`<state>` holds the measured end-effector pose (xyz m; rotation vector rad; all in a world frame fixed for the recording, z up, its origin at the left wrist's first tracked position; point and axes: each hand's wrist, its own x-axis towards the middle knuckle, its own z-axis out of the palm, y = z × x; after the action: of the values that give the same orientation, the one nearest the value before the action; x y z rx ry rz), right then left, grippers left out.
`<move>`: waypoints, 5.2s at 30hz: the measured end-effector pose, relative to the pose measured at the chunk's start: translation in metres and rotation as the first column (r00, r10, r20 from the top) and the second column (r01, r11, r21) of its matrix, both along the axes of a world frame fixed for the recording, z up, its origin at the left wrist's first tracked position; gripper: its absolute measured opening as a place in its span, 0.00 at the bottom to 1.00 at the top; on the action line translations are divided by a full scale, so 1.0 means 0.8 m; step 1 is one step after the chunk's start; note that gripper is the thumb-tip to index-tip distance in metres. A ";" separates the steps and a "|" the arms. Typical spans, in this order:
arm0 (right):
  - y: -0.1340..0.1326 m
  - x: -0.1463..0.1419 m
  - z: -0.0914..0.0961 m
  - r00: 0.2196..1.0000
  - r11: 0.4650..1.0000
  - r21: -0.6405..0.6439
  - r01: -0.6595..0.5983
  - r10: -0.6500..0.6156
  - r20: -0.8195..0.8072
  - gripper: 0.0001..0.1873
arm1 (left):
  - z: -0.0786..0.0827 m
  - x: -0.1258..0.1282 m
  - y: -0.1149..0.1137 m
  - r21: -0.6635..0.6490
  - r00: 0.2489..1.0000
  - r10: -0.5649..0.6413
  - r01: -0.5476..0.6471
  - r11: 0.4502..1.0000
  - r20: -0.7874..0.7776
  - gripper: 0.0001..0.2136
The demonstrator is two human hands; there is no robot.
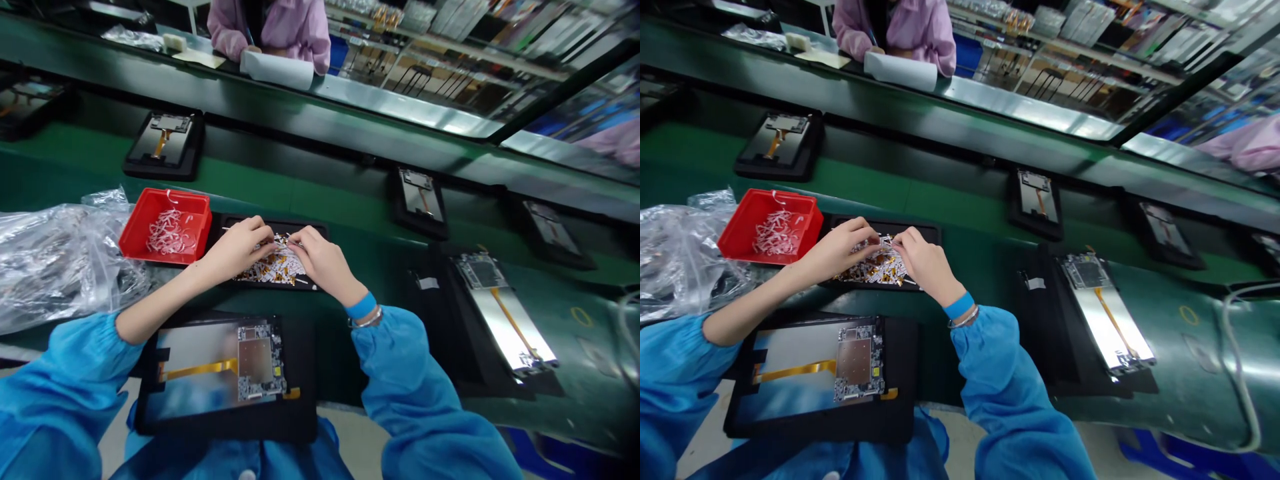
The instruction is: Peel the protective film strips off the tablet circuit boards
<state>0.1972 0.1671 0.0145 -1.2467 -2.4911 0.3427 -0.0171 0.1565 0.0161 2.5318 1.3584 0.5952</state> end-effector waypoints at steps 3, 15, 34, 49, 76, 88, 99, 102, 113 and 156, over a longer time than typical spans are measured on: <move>-0.013 0.002 0.010 0.999 1.000 0.013 -0.009 0.009 0.033 0.09 | 0.006 0.002 -0.009 -0.016 0.996 -0.081 0.081 0.997 0.033 0.08; -0.027 0.011 0.022 0.957 0.993 -0.118 0.017 -0.050 -0.286 0.06 | 0.019 -0.009 -0.022 -0.138 0.959 -0.072 0.113 0.984 0.274 0.11; -0.046 -0.007 0.006 0.868 0.965 -0.261 0.003 -0.132 -0.479 0.11 | 0.019 0.025 -0.059 -0.105 0.986 0.120 -0.108 0.989 0.118 0.09; -0.082 0.013 0.003 0.895 0.988 0.157 0.008 0.064 -0.442 0.08 | 0.029 0.008 -0.076 -0.492 0.911 0.206 -0.004 0.871 0.357 0.14; -0.106 -0.007 -0.026 0.833 0.912 -0.307 -0.273 0.064 -0.549 0.06 | 0.040 -0.099 -0.108 0.129 0.788 0.589 -0.575 0.808 -0.178 0.16; -0.105 -0.007 -0.029 0.866 0.917 -0.288 -0.275 0.106 -0.488 0.06 | -0.008 -0.025 -0.161 -0.308 0.936 0.171 -0.072 0.949 0.308 0.07; -0.096 0.001 -0.014 0.941 0.845 -0.424 -0.326 0.247 -0.230 0.09 | -0.023 -0.026 -0.165 -0.281 0.968 -0.009 0.082 0.956 0.251 0.13; -0.086 0.011 -0.009 0.950 0.808 -0.504 -0.305 0.295 -0.101 0.10 | -0.025 -0.026 -0.168 -0.137 0.987 -0.101 0.118 0.983 0.128 0.12; -0.101 0.019 0.003 0.731 0.852 -0.511 -0.118 -0.274 -0.625 0.11 | -0.020 -0.014 -0.161 -0.268 0.972 -0.152 0.196 0.943 0.177 0.18; -0.114 -0.001 -0.050 0.557 0.729 -0.624 -0.282 -0.405 -0.725 0.13 | -0.018 -0.011 -0.177 0.047 0.930 -0.287 0.305 0.951 -0.228 0.15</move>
<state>0.1962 0.0760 -0.0259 -0.9910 -1.4331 1.5668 -0.0259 0.0146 0.0016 2.8640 0.9938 0.3258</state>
